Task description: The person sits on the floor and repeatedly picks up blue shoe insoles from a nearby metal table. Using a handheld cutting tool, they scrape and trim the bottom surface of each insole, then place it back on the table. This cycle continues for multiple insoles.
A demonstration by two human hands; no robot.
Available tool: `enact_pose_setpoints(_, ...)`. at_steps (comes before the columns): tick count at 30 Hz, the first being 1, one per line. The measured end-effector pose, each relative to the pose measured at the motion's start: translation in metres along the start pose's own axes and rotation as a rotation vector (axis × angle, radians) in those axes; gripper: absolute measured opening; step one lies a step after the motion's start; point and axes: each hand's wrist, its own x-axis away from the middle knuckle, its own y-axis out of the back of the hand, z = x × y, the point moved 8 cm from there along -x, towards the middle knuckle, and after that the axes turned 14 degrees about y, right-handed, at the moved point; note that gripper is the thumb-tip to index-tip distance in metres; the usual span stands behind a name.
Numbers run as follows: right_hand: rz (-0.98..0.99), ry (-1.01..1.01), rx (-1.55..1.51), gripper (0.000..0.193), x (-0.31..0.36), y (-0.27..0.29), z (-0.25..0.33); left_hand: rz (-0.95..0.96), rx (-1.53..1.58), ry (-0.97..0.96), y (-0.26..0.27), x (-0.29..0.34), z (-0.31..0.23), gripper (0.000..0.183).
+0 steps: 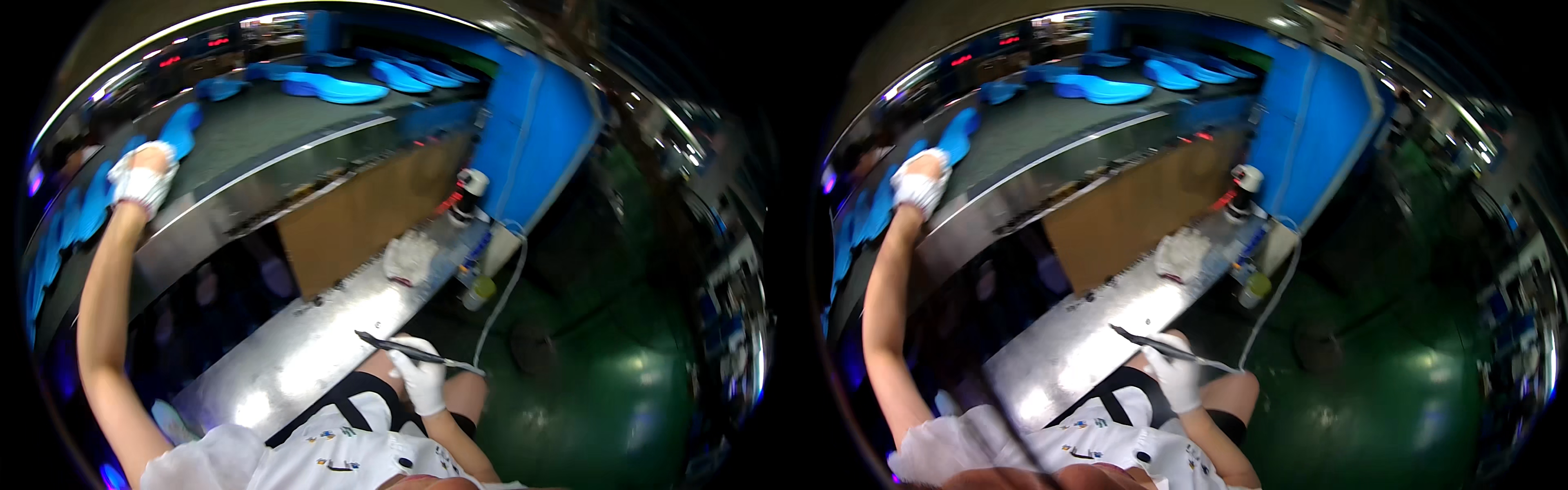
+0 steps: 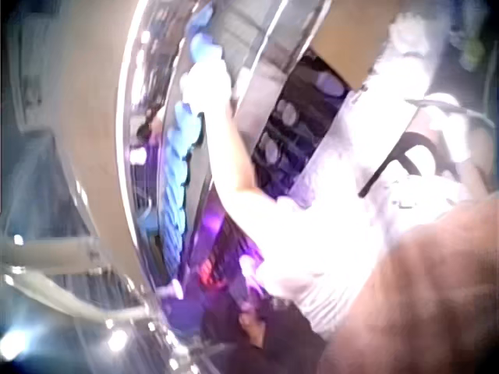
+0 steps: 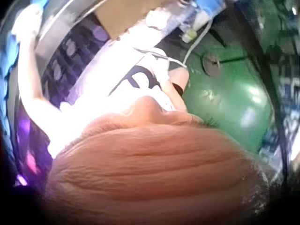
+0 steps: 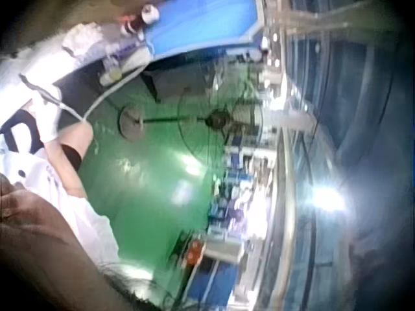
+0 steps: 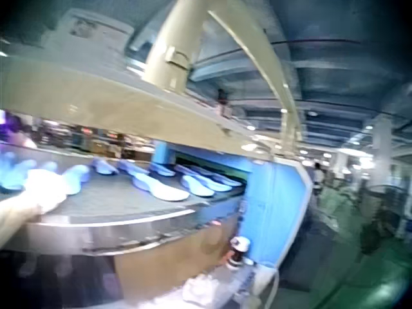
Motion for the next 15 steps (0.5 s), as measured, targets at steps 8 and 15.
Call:
enact_pose_setpoints(8,-0.086,0.085,0.095,0.014,-0.003,0.015,-0.006,-0.116,1.116,-0.15,0.035,0.113,0.031,0.013)
enact_pose_setpoints(15,-0.176,0.254,0.155,0.021,-0.018,0.029,-0.002,-0.42,1.256,-0.214,0.027,0.263,0.005,0.02)
